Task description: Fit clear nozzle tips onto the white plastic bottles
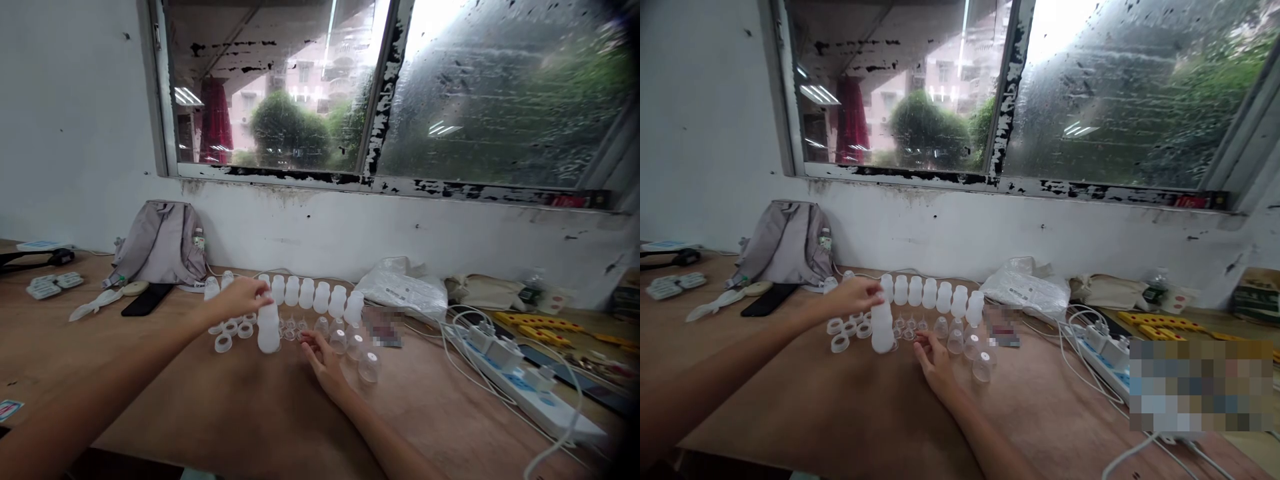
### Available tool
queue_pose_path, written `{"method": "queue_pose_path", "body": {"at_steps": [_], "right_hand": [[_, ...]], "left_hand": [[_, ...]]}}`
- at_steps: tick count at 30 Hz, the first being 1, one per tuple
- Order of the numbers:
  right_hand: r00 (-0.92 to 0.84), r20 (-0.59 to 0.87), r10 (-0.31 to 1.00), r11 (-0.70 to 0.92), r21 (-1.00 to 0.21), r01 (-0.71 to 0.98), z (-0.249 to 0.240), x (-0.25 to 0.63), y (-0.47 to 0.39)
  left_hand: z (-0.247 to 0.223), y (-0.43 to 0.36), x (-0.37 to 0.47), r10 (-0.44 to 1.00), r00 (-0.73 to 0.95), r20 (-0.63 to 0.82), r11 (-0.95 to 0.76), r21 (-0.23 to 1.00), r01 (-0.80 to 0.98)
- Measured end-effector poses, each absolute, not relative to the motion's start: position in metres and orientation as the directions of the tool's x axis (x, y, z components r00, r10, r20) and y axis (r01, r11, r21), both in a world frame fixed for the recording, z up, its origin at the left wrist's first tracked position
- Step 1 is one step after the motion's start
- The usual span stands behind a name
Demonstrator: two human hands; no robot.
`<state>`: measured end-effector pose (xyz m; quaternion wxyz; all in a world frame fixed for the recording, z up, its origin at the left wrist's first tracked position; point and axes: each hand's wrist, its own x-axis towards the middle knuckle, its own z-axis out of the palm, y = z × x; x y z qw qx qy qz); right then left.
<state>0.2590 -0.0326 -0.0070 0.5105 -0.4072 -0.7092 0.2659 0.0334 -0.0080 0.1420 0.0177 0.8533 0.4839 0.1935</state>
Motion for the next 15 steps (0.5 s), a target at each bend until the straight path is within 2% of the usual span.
{"method": "queue_pose_path", "body": {"at_steps": [4, 7, 15], "right_hand": [[-0.133, 0.504, 0.854, 0.517, -0.787, 0.336, -0.009, 0.258, -0.031], [-0.088, 0.477, 0.875, 0.474, -0.803, 0.361, -0.011, 0.258, -0.028], [-0.077, 0.475, 0.877, 0.465, -0.795, 0.390, -0.016, 0.259, -0.025]], "left_hand": [[0.168, 0.043, 0.014, 0.901, 0.347, 0.261, -0.381, 0.091, 0.920], [0.172, 0.077, 0.003, 0.926, 0.293, 0.240, -0.313, 0.051, 0.948], [0.127, 0.116, -0.007, 0.976, 0.142, 0.162, -0.144, -0.001, 0.990]]}}
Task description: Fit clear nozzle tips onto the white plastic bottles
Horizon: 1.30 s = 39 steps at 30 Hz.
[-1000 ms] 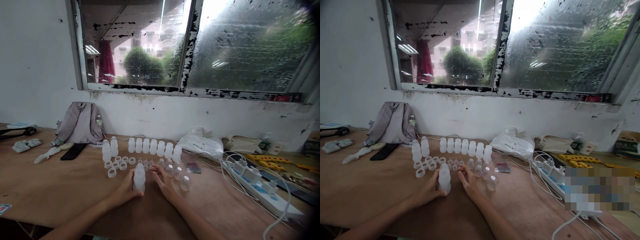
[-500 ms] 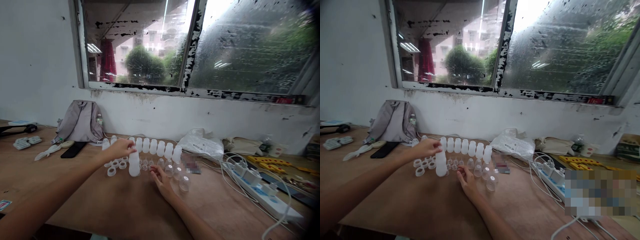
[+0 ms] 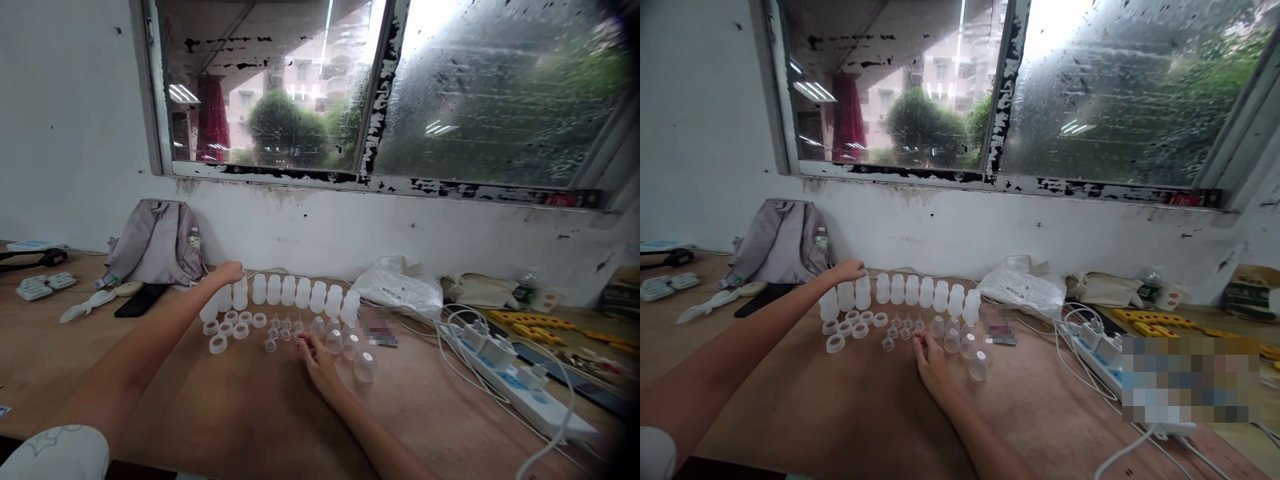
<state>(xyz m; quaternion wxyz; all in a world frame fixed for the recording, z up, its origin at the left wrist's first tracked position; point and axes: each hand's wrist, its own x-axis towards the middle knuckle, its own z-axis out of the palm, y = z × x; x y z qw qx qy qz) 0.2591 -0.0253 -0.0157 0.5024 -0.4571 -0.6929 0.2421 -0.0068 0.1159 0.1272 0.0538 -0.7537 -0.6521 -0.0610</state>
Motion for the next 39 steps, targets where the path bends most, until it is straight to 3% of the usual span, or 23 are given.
{"method": "queue_pose_path", "body": {"at_steps": [13, 20, 24, 32, 36, 39], "right_hand": [[-0.111, 0.461, 0.880, 0.462, -0.781, 0.419, -0.018, 0.258, -0.024], [-0.125, 0.479, 0.869, 0.477, -0.744, 0.467, -0.022, 0.258, -0.024], [-0.185, 0.507, 0.842, 0.517, -0.657, 0.548, -0.025, 0.256, -0.023], [-0.296, 0.478, 0.827, 0.519, -0.444, 0.731, -0.021, 0.221, -0.012], [-0.289, 0.469, 0.835, 0.493, -0.401, 0.772, -0.019, 0.206, -0.005], [-0.303, 0.497, 0.813, 0.528, -0.408, 0.745, -0.014, 0.214, -0.007]], "left_hand": [[0.112, 0.119, -0.010, 0.980, 0.091, 0.179, -0.077, -0.083, 0.994], [0.115, 0.075, 0.000, 0.915, 0.101, 0.391, -0.077, -0.076, 0.994], [0.085, 0.019, -0.012, 0.864, 0.254, 0.434, -0.230, -0.109, 0.967], [0.005, -0.035, -0.043, 0.951, 0.190, 0.243, -0.200, 0.019, 0.980], [0.002, -0.031, -0.037, 0.944, 0.186, 0.271, -0.219, 0.096, 0.971], [0.009, -0.032, -0.025, 0.904, 0.208, 0.373, -0.279, 0.147, 0.949]]}}
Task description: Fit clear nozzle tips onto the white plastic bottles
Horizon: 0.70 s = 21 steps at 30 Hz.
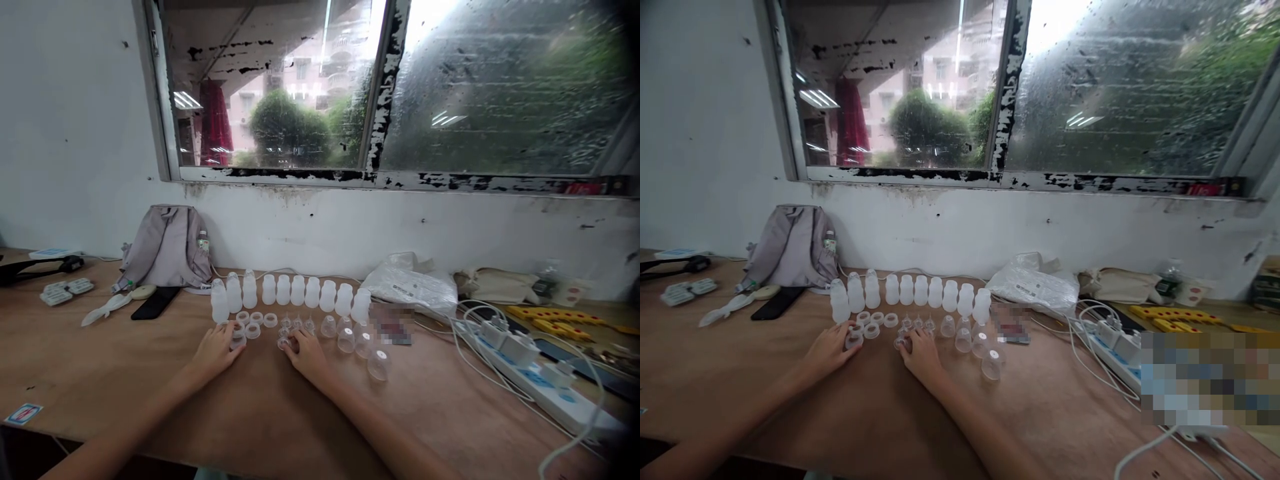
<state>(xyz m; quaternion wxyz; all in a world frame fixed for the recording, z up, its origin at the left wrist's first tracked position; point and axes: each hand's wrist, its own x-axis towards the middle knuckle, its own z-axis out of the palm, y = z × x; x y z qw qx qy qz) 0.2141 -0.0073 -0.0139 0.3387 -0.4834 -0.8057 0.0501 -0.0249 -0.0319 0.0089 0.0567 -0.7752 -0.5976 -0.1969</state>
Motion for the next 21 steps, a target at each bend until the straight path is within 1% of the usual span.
{"method": "queue_pose_path", "body": {"at_steps": [3, 6, 8, 10, 12, 14, 17, 21], "right_hand": [[-0.372, 0.518, 0.770, 0.596, -0.376, 0.709, -0.009, 0.235, -0.013], [-0.461, 0.471, 0.752, 0.637, -0.340, 0.692, -0.010, 0.257, -0.017], [-0.484, 0.458, 0.746, 0.654, -0.363, 0.664, -0.012, 0.268, -0.017], [-0.444, 0.488, 0.752, 0.649, -0.426, 0.630, -0.012, 0.275, -0.015], [-0.361, 0.526, 0.770, 0.621, -0.488, 0.613, -0.010, 0.281, -0.013], [-0.281, 0.553, 0.784, 0.589, -0.522, 0.617, -0.006, 0.284, -0.011], [-0.224, 0.573, 0.788, 0.563, -0.525, 0.639, -0.003, 0.285, -0.009], [-0.235, 0.589, 0.773, 0.572, -0.489, 0.658, -0.007, 0.282, -0.011]], "left_hand": [[0.017, -0.035, -0.003, 0.825, 0.300, 0.479, -0.439, 0.210, 0.874], [0.026, -0.036, 0.028, 0.735, 0.442, 0.514, -0.623, 0.253, 0.741], [0.030, -0.034, 0.050, 0.691, 0.497, 0.526, -0.688, 0.265, 0.676], [0.030, -0.030, 0.068, 0.665, 0.511, 0.545, -0.720, 0.287, 0.632], [0.026, -0.024, 0.080, 0.658, 0.508, 0.556, -0.734, 0.323, 0.598], [0.019, -0.020, 0.086, 0.671, 0.502, 0.546, -0.729, 0.362, 0.581], [0.008, -0.017, 0.086, 0.680, 0.533, 0.504, -0.728, 0.373, 0.576], [0.001, -0.016, 0.081, 0.677, 0.592, 0.437, -0.735, 0.356, 0.577]]}}
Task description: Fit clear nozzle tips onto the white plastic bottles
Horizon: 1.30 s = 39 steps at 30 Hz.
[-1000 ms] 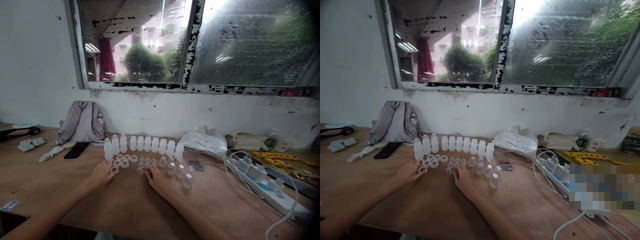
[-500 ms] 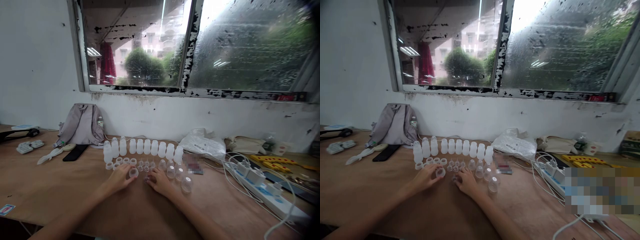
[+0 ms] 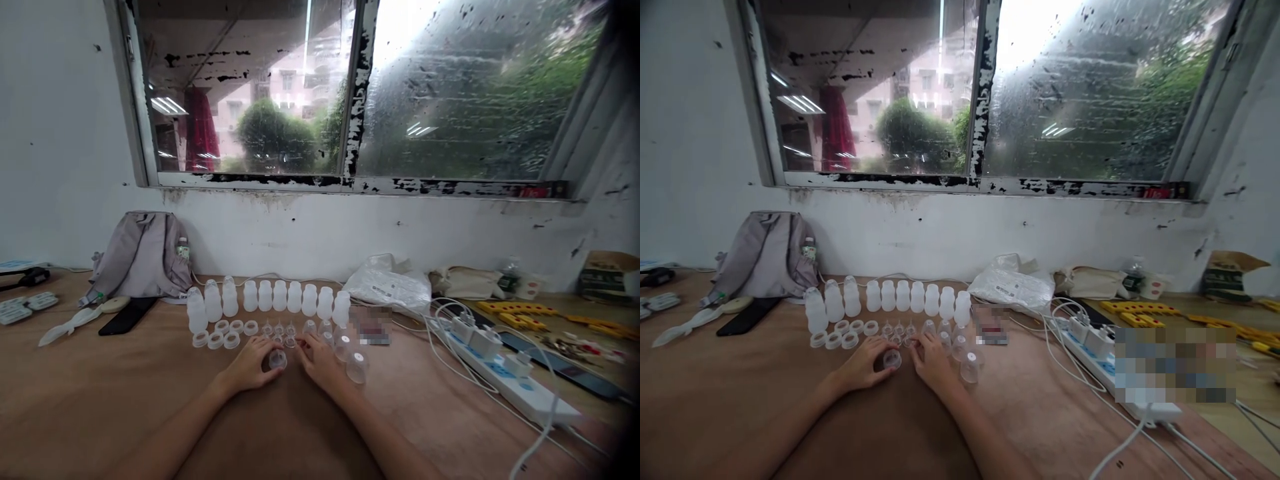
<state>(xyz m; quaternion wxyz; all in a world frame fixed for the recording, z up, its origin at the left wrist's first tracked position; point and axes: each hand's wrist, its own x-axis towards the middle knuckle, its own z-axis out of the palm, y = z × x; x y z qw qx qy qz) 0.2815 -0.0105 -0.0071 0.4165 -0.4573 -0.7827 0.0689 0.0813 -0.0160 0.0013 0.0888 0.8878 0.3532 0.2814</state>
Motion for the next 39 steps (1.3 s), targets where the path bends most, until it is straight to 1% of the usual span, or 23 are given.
{"method": "queue_pose_path", "body": {"at_steps": [3, 7, 9, 11, 14, 16, 18, 20, 24, 26, 28, 31, 34, 39], "right_hand": [[-0.263, 0.595, 0.759, 0.590, -0.460, 0.663, -0.010, 0.278, -0.012], [-0.302, 0.580, 0.756, 0.600, -0.430, 0.675, -0.012, 0.277, -0.012], [-0.306, 0.579, 0.756, 0.600, -0.427, 0.677, -0.012, 0.277, -0.012], [-0.311, 0.576, 0.756, 0.603, -0.429, 0.672, -0.012, 0.278, -0.012], [-0.350, 0.549, 0.759, 0.619, -0.440, 0.651, -0.010, 0.278, -0.015], [-0.401, 0.533, 0.745, 0.652, -0.454, 0.607, -0.006, 0.278, -0.020], [-0.448, 0.534, 0.717, 0.692, -0.473, 0.545, -0.003, 0.276, -0.026], [-0.459, 0.547, 0.700, 0.712, -0.487, 0.507, -0.002, 0.273, -0.030], [-0.386, 0.572, 0.724, 0.680, -0.494, 0.542, -0.007, 0.267, -0.029], [-0.327, 0.580, 0.746, 0.644, -0.502, 0.578, -0.011, 0.266, -0.025], [-0.273, 0.581, 0.767, 0.606, -0.516, 0.606, -0.014, 0.267, -0.021], [-0.227, 0.563, 0.794, 0.563, -0.542, 0.624, -0.014, 0.270, -0.017], [-0.187, 0.549, 0.815, 0.528, -0.571, 0.628, -0.013, 0.271, -0.017], [-0.131, 0.528, 0.839, 0.481, -0.607, 0.633, -0.013, 0.268, -0.015]], "left_hand": [[0.001, -0.015, 0.081, 0.686, 0.602, 0.409, -0.727, 0.365, 0.581], [0.002, -0.015, 0.082, 0.688, 0.614, 0.387, -0.725, 0.341, 0.598], [0.002, -0.016, 0.083, 0.689, 0.601, 0.406, -0.724, 0.348, 0.595], [0.002, -0.016, 0.084, 0.699, 0.567, 0.436, -0.714, 0.378, 0.589], [-0.002, -0.015, 0.087, 0.736, 0.498, 0.459, -0.675, 0.449, 0.585], [-0.005, -0.013, 0.090, 0.783, 0.416, 0.463, -0.621, 0.540, 0.568], [-0.007, -0.013, 0.094, 0.829, 0.329, 0.452, -0.559, 0.652, 0.513], [-0.009, -0.014, 0.097, 0.852, 0.295, 0.433, -0.523, 0.730, 0.440], [-0.011, -0.017, 0.103, 0.867, 0.306, 0.393, -0.487, 0.798, 0.354], [-0.012, -0.019, 0.105, 0.889, 0.267, 0.371, -0.447, 0.829, 0.336], [-0.011, -0.021, 0.105, 0.896, 0.235, 0.378, -0.439, 0.838, 0.325], [-0.007, -0.026, 0.105, 0.866, 0.302, 0.399, -0.487, 0.812, 0.322], [-0.003, -0.031, 0.105, 0.846, 0.375, 0.378, -0.498, 0.813, 0.302], [-0.005, -0.034, 0.106, 0.833, 0.410, 0.372, -0.495, 0.832, 0.250]]}}
